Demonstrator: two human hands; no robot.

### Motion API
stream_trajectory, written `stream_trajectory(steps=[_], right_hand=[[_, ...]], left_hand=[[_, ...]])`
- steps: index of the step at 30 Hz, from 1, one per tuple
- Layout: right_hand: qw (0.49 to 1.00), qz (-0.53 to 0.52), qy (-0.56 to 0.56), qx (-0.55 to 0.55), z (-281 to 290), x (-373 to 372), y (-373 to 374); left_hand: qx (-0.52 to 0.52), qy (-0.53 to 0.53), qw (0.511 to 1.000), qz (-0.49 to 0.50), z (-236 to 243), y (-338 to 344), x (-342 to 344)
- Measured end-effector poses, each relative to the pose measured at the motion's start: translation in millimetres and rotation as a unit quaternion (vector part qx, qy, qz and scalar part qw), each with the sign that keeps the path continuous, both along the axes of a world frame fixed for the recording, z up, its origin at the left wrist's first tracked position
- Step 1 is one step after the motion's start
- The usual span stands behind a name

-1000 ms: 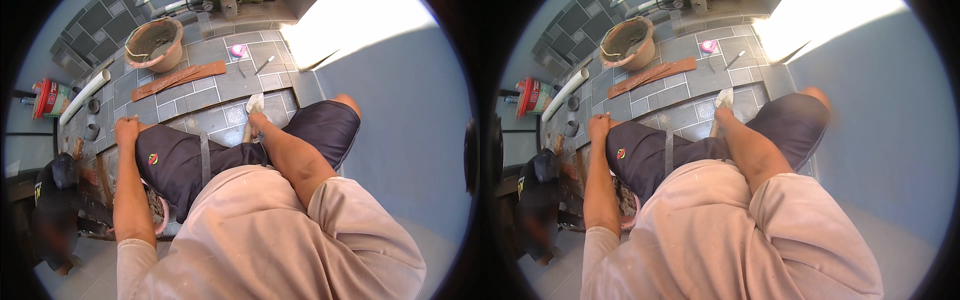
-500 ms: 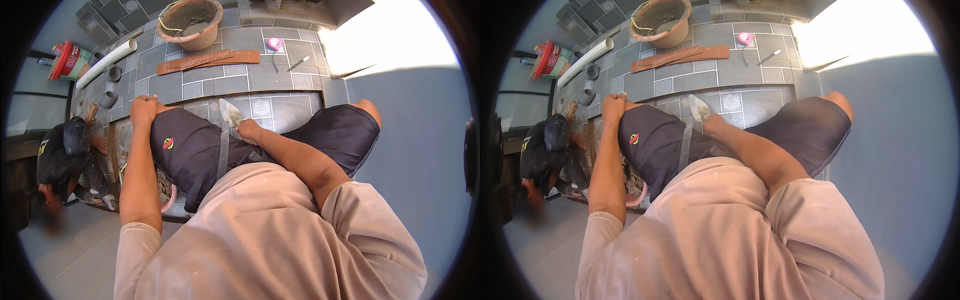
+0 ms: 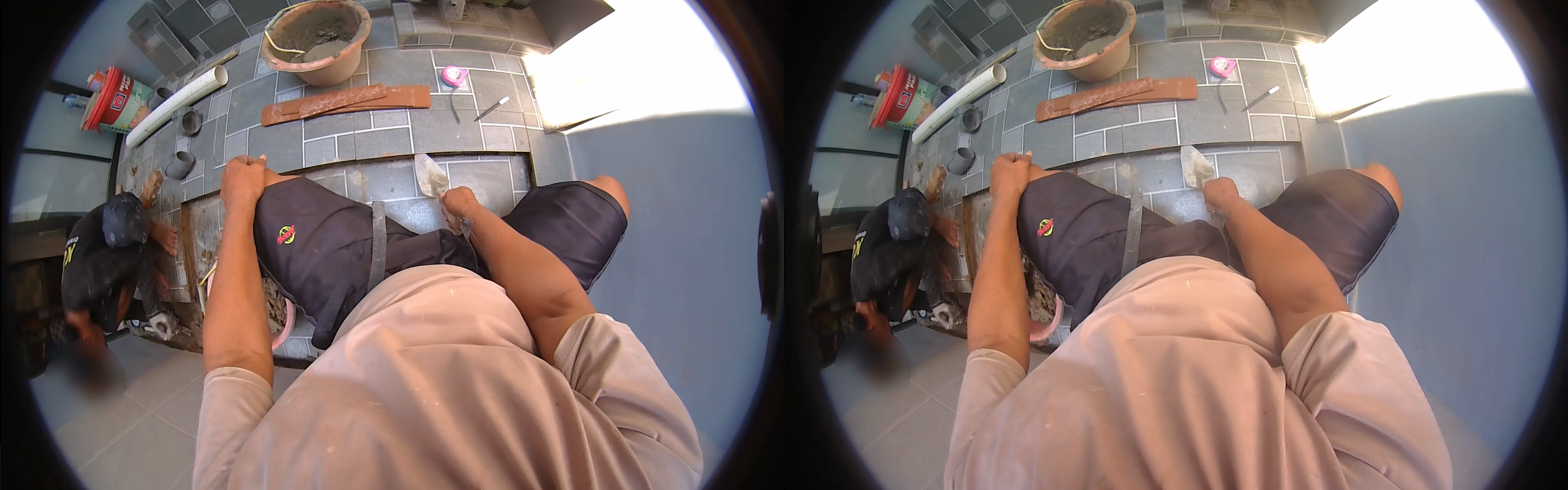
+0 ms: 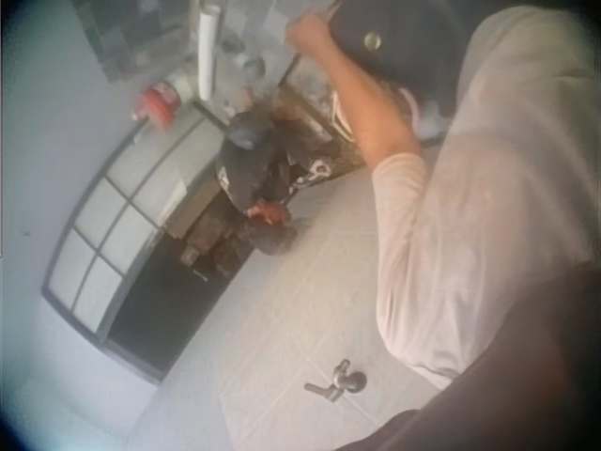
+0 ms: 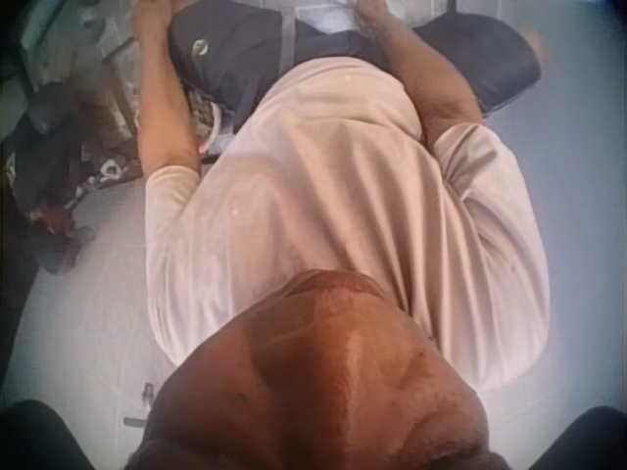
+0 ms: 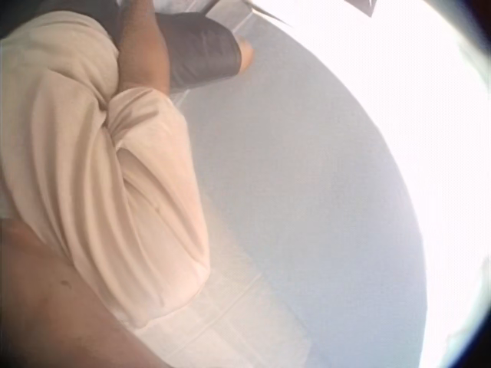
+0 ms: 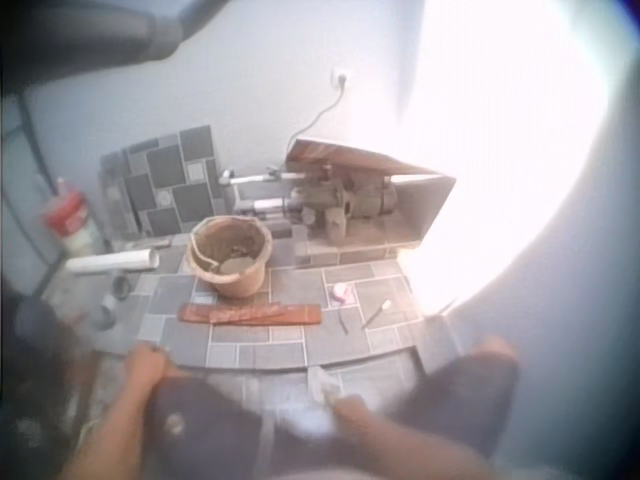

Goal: The person scoops cement from a bucket using a trowel and applies it to a rectangular tile. They then place the tile onto the floor, aligning it with existing tiles, and use a hammer to tap it into position.

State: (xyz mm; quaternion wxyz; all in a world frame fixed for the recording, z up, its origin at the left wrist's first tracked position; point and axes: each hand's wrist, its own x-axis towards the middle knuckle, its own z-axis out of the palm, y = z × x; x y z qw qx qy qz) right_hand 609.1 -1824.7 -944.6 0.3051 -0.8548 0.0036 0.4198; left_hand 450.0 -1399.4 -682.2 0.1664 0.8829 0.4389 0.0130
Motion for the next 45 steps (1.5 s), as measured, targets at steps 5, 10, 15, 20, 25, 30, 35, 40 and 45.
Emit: stream_trajectory(steps=[5, 10, 15, 20, 25, 30, 35, 40, 45], right_hand=[[0.937, -0.346, 0.027, 0.045, 32.0, 14.4, -16.4], [0.797, -0.591, 0.035, 0.119, 92.9, 13.8, -1.1], [0.963, -0.261, -0.047, -0.048, 88.4, 33.6, -40.1], [0.917, 0.233, -0.201, -0.253, 111.3, 15.0, -25.0], [0.884, 0.252, -0.251, -0.304, 113.6, 7.2, 0.1], [0.936, 0.096, -0.155, -0.302, 66.9, 47.3, -50.5], [0.893, -0.449, 0.012, 0.037, 123.6, 23.0, -16.1], [0.738, -0.604, 0.067, 0.292, 202.5, -8.2, 1.8], [0.812, -0.401, -0.152, 0.395, 292.9, 2.0, -16.5]], left_hand=[[0.004, -0.004, 1.0, 0.0, -6.3, 2.5, -9.7], [0.01, -0.01, 1.0, 0.006, -3.1, 6.7, -10.7], [0.011, -0.023, 0.999, -0.027, -4.3, -12.4, 13.7], [0.017, -0.017, 0.999, -0.03, 0.7, -12.3, 11.7], [0.044, -0.006, 0.999, -0.017, 1.5, 4.5, -5.7], [0.032, -0.014, 0.999, -0.036, 1.5, -16.9, 17.0], [0.021, -0.023, 0.999, -0.028, -2.6, -7.8, 9.7], [0.044, -0.077, 0.996, -0.017, 1.5, -8.9, -0.3], [0.067, -0.178, 0.982, -0.009, -6.4, -6.3, 0.2]])
